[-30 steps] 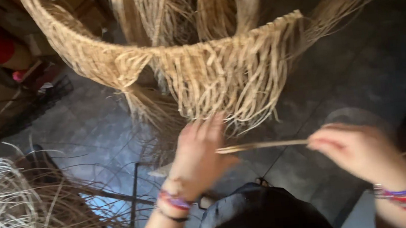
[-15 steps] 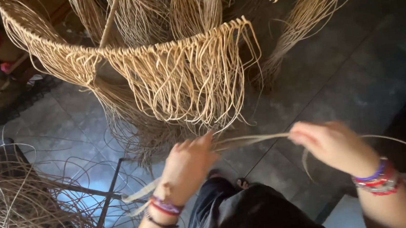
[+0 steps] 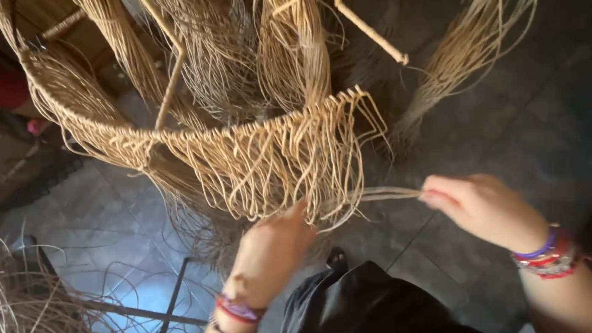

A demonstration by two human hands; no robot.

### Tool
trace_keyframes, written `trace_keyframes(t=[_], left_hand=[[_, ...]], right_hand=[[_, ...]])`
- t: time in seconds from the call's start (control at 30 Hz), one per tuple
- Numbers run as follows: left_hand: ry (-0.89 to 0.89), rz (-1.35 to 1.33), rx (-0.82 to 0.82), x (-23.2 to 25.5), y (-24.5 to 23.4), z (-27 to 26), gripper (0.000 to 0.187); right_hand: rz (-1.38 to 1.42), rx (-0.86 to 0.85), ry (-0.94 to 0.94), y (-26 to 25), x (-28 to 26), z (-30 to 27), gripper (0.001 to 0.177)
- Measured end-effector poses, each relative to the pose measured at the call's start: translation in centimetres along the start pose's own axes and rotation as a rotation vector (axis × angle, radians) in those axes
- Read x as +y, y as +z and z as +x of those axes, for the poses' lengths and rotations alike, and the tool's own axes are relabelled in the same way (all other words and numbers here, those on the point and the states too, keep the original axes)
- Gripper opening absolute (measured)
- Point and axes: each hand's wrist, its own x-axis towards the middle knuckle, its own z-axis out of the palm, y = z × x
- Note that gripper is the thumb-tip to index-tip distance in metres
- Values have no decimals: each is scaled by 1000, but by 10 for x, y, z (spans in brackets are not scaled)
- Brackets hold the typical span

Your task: Weaving natural fiber strands onto a circular frame to create a decorative furniture item

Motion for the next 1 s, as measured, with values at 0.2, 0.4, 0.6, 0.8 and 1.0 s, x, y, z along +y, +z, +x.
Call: trace_keyframes(t=[0.2, 0.4, 0.6, 0.8, 1.0], left_hand=[[91, -136, 75, 74, 11, 45, 87], [-16, 144, 49, 16, 30, 24, 39], [-127, -146, 151, 82, 0, 62, 100], [-311, -353, 180, 120, 41, 96, 75], [-322, -382, 545, 95, 32, 50, 11]], right_hand=[[103, -13, -440, 8, -29, 39, 11], [25, -181, -245, -16, 21, 70, 22], [-75, -201, -533, -7, 15, 105, 19], [130, -479, -743, -36, 38, 128, 16], [33, -513, -654, -55, 97, 159, 20]])
